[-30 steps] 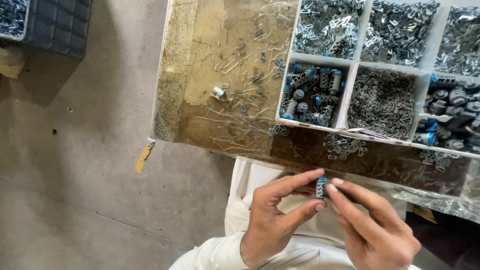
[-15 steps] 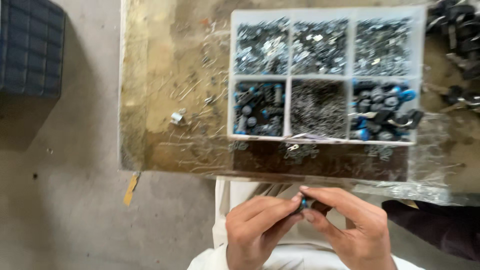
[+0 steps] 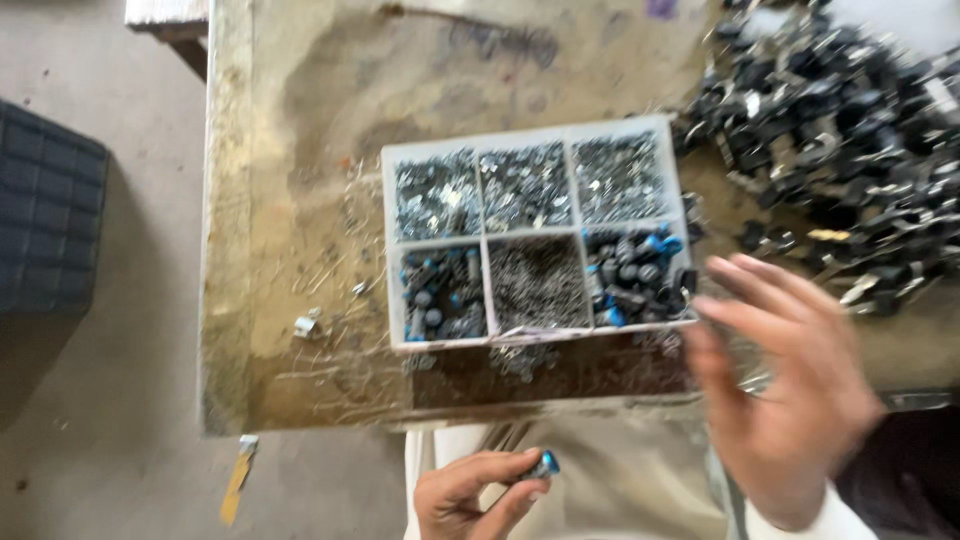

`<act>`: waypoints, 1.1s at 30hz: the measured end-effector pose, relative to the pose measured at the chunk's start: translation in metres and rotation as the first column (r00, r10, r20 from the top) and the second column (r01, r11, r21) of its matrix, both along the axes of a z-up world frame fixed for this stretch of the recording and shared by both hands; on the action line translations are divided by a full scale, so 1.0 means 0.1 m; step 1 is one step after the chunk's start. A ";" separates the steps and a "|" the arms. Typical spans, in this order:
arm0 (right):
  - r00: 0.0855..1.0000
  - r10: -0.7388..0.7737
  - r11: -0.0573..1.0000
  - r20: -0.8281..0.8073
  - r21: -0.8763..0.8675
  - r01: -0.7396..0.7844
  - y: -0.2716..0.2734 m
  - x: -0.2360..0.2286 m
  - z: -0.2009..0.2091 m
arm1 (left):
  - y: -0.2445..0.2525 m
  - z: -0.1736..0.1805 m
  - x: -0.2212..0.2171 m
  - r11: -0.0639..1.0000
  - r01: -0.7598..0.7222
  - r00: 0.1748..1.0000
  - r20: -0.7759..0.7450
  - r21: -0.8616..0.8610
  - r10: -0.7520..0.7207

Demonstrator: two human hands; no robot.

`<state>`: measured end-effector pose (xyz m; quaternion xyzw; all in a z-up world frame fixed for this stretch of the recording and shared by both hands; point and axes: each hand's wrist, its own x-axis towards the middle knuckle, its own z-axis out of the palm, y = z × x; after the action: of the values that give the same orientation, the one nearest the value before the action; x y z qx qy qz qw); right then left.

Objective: The person assembles small cylindrical key components by inserting metal pins into a blue and silver housing. They repeatedly pick up pins from a compartmentalized tray and insert them into the cylinder, then place the assembled unit into a designated compartment.

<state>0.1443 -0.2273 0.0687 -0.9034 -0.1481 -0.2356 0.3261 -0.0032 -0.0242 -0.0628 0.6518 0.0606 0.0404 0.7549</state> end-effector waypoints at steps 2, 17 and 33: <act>0.999 0.042 0.992 0.031 -0.120 -0.038 -0.02 0.07 -0.06 | -0.03 -0.11 0.00 0.999 0.001 1.000 -0.013 -0.043 -0.001; 0.993 0.028 0.963 -0.113 -0.262 -0.057 -0.06 0.15 -0.06 | -0.12 0.21 0.11 0.999 -0.013 0.989 -0.150 -0.047 0.006; 0.633 0.282 0.851 -0.721 0.492 0.182 -0.03 -0.51 -0.43 | -0.10 0.47 0.28 0.965 -0.034 0.989 -0.145 -0.261 -0.004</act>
<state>0.0930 -0.2304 0.0255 -0.7867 0.0492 0.1521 0.5962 0.0252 -0.0346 -0.0159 0.5468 0.1248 -0.0094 0.8278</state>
